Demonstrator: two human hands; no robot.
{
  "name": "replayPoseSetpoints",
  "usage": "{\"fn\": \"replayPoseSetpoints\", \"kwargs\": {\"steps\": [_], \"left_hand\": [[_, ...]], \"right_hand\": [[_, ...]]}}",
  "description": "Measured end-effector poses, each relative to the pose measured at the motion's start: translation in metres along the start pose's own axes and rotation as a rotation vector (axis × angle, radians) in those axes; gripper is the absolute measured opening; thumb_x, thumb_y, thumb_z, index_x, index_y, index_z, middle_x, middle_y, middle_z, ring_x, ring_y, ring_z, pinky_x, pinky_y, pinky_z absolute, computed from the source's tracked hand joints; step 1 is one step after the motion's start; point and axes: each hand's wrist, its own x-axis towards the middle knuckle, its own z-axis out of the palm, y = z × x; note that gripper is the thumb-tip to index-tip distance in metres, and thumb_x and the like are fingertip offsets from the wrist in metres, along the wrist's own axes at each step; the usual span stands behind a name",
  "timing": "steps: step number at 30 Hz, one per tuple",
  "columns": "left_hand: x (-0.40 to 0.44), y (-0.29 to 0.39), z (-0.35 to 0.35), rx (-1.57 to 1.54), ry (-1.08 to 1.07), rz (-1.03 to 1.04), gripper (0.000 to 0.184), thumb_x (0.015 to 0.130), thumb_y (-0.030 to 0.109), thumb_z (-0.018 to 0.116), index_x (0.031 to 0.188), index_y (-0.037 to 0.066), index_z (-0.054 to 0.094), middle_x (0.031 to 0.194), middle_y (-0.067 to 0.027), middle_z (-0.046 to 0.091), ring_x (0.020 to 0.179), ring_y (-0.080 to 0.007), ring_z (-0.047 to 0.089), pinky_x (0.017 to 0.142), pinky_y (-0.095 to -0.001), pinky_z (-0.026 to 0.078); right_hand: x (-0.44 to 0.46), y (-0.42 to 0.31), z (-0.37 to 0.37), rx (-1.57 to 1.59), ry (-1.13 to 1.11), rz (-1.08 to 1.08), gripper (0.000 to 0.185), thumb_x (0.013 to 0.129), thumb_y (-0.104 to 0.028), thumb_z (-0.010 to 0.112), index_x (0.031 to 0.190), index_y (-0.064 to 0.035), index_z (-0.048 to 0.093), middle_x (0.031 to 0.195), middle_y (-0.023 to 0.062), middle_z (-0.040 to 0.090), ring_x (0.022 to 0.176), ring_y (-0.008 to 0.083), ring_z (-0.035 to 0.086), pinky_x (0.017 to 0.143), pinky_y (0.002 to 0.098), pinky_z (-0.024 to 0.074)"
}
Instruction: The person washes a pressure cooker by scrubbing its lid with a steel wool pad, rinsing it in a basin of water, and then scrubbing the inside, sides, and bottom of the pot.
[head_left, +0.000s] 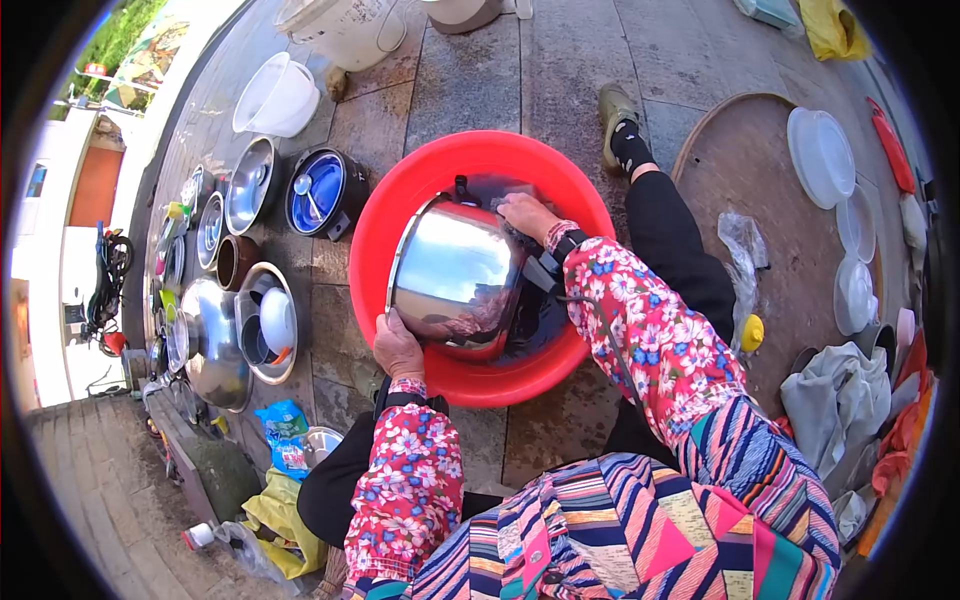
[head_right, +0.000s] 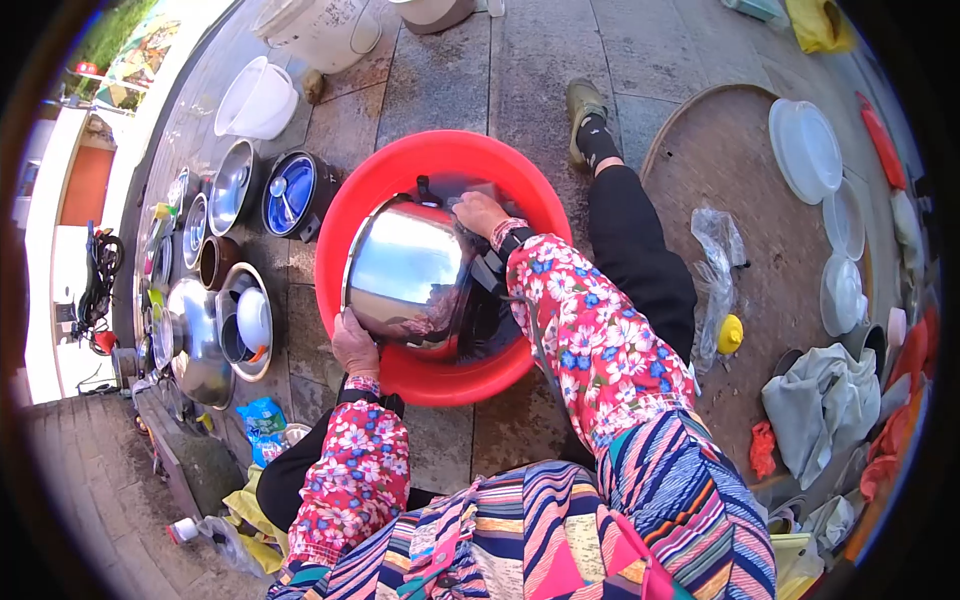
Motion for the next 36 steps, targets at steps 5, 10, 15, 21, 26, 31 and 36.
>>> {"fn": "replayPoseSetpoints", "kwargs": {"steps": [5, 10, 15, 21, 26, 31, 36], "left_hand": [[0.0, -0.003, -0.002, -0.004, -0.058, 0.004, 0.041, 0.096, 0.041, 0.038, 0.085, 0.006, 0.055, 0.075, -0.0239, 0.062, 0.073, -0.0444, 0.059, 0.064, -0.0521, 0.044], [0.001, -0.003, -0.001, -0.025, -0.071, -0.019, 0.04, 0.095, 0.042, 0.041, 0.082, 0.006, 0.054, 0.072, -0.022, 0.062, 0.071, -0.0434, 0.059, 0.063, -0.0532, 0.044], [-0.001, 0.0, -0.006, 0.011, -0.052, -0.052, 0.042, 0.091, 0.046, 0.046, 0.078, 0.007, 0.054, 0.071, -0.0203, 0.062, 0.069, -0.0419, 0.06, 0.062, -0.0523, 0.044], [0.002, 0.001, -0.007, -0.031, -0.063, -0.025, 0.045, 0.091, 0.048, 0.046, 0.078, 0.007, 0.055, 0.071, -0.0213, 0.062, 0.07, -0.0423, 0.06, 0.061, -0.0514, 0.044], [0.008, -0.021, 0.0, -0.355, -0.189, 0.031, 0.05, 0.095, 0.048, 0.035, 0.081, 0.005, 0.056, 0.075, -0.0222, 0.061, 0.075, -0.0429, 0.059, 0.065, -0.0496, 0.043], [0.006, -0.018, -0.013, -0.365, -0.258, 0.057, 0.051, 0.097, 0.046, 0.029, 0.086, 0.005, 0.057, 0.077, -0.0237, 0.059, 0.079, -0.0435, 0.058, 0.067, -0.0484, 0.042], [0.007, -0.014, -0.014, -0.348, -0.231, 0.088, 0.047, 0.097, 0.044, 0.033, 0.081, 0.005, 0.054, 0.073, -0.0227, 0.058, 0.074, -0.0439, 0.056, 0.064, -0.0499, 0.04]], "right_hand": [[-0.034, -0.196, -0.105, 0.024, 0.108, 0.162, 0.048, 0.079, -0.035, 0.06, 0.117, -0.0064, 0.055, 0.126, 0.0144, 0.052, 0.116, 0.0356, 0.049, 0.093, 0.0517, 0.0366], [-0.019, -0.174, -0.096, 0.04, 0.152, -0.058, 0.051, 0.079, -0.036, 0.061, 0.121, -0.0087, 0.053, 0.13, 0.0122, 0.05, 0.121, 0.0347, 0.045, 0.095, 0.0507, 0.0352], [0.065, -0.023, -0.035, 0.377, -0.387, 0.172, 0.042, 0.087, -0.04, 0.045, 0.104, -0.0045, 0.06, 0.098, 0.0258, 0.063, 0.095, 0.04, 0.061, 0.086, 0.0468, 0.0454], [0.042, -0.154, -0.101, 0.079, -0.158, 0.272, 0.074, 0.078, -0.06, 0.057, 0.113, 0.0055, 0.05, 0.11, 0.0251, 0.054, 0.104, 0.0393, 0.053, 0.089, 0.0505, 0.0413], [-0.032, -0.243, -0.089, -0.162, 0.011, -0.195, 0.073, 0.071, -0.041, 0.064, 0.127, 0.0028, 0.046, 0.134, 0.0218, 0.04, 0.127, 0.0419, 0.033, 0.105, 0.0571, 0.0213], [-0.085, -0.252, -0.04, -0.29, 0.002, -0.466, 0.046, 0.071, -0.026, 0.062, 0.111, -0.0046, 0.062, 0.125, 0.0089, 0.051, 0.125, 0.028, 0.039, 0.108, 0.0492, 0.0226], [-0.009, -0.206, -0.091, -0.085, 0.285, 0.171, 0.047, 0.075, -0.03, 0.057, 0.116, -0.0056, 0.059, 0.12, 0.009, 0.055, 0.113, 0.0304, 0.048, 0.095, 0.0478, 0.0363]]}}
